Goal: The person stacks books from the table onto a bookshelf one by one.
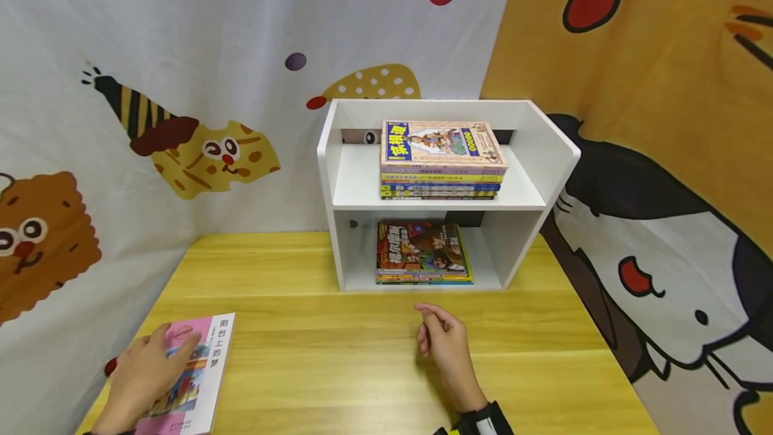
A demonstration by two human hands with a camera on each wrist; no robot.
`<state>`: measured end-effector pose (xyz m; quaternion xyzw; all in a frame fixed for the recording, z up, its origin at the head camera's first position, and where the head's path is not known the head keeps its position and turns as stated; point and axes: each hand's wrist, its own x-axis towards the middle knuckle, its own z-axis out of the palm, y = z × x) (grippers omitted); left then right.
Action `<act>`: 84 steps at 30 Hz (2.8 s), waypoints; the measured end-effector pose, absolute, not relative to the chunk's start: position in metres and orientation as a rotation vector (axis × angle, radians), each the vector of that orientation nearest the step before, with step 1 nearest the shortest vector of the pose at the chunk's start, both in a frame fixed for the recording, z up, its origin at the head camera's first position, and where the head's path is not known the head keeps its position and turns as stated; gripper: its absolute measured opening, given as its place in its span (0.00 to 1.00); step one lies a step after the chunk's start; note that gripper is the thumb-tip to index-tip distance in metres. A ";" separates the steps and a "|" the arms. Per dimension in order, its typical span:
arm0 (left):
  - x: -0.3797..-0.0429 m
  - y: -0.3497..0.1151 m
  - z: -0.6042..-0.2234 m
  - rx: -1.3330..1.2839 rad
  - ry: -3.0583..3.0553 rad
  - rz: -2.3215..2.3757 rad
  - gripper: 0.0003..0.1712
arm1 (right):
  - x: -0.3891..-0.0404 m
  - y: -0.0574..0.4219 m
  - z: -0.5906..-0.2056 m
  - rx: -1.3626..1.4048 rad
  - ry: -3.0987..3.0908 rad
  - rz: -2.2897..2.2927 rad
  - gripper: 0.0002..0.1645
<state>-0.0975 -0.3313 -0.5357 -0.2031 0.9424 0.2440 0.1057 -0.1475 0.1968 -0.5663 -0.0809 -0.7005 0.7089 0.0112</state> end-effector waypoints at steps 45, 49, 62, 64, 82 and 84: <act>-0.142 -0.172 -0.457 -0.126 2.588 2.007 0.41 | -0.148 0.159 -0.530 0.369 -2.426 2.301 0.30; -0.151 -0.145 -0.455 -0.050 2.523 2.099 0.38 | -0.147 0.146 -0.524 0.493 -2.487 2.306 0.32; -0.167 -0.091 -0.467 0.044 2.319 2.257 0.38 | -0.134 0.124 -0.524 0.550 -2.472 2.363 0.31; -0.168 -0.089 -0.468 0.061 2.286 2.243 0.40 | -0.135 0.130 -0.524 0.563 -2.455 2.367 0.30; -0.198 -0.143 -0.435 0.728 2.368 1.747 0.43 | -0.172 0.216 -0.483 0.964 -2.595 2.228 0.31; -0.200 -0.142 -0.433 0.786 2.339 1.702 0.40 | -0.174 0.216 -0.481 0.993 -2.613 2.233 0.30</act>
